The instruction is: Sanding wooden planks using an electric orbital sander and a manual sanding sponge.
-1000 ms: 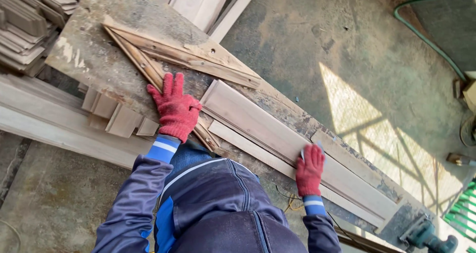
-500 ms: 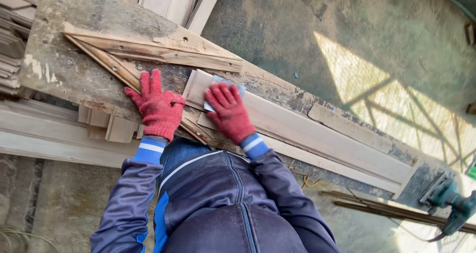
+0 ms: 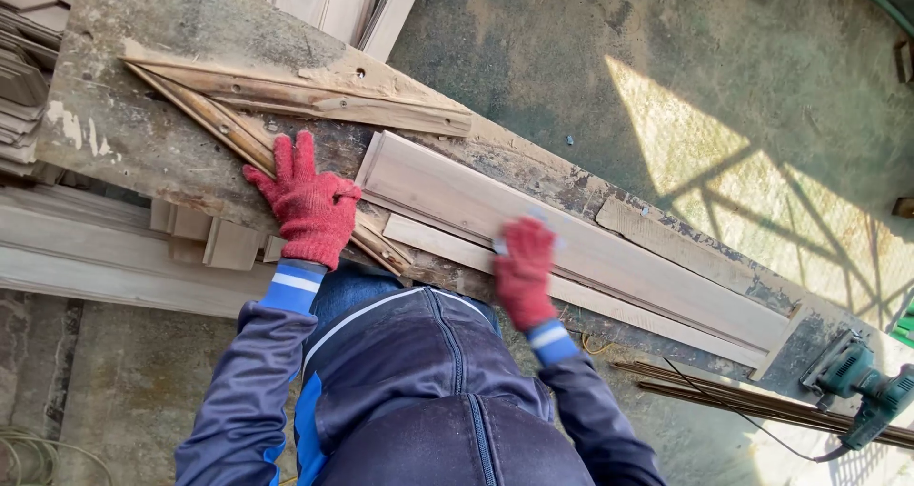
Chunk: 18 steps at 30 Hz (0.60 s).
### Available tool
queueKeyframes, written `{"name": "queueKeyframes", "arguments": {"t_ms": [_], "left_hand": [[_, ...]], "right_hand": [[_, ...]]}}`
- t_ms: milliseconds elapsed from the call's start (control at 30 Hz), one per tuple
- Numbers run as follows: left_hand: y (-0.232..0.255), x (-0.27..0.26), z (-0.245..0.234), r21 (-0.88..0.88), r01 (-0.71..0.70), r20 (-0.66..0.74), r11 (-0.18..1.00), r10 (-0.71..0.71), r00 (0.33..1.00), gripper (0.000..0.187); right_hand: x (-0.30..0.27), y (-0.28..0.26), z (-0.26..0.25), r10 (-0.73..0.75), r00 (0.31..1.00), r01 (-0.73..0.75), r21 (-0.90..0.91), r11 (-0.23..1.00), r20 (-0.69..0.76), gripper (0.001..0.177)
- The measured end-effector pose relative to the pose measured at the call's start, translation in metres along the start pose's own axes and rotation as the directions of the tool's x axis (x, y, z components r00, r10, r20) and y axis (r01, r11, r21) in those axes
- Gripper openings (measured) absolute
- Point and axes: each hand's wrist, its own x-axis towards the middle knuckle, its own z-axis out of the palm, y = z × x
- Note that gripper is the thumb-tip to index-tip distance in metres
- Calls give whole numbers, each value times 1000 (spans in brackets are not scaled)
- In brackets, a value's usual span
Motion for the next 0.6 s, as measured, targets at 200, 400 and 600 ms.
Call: {"name": "queueKeyframes", "arguments": {"t_ms": [200,400,600], "left_hand": [[-2,-1,1,-3,-17,23,1000,17,1000,22],[-2,0,3,21,6,53,1000,-7,999,18],[1,2,-3,-81,32,35,996,-29,999,15]], "right_hand": [[88,-124,-9,-447,892,452,143,881,-68,64],[20,-31,-39,-403,913,407,90,909,-60,53],[7,-15,-33,-107,992,119,246,962,-63,38]]}}
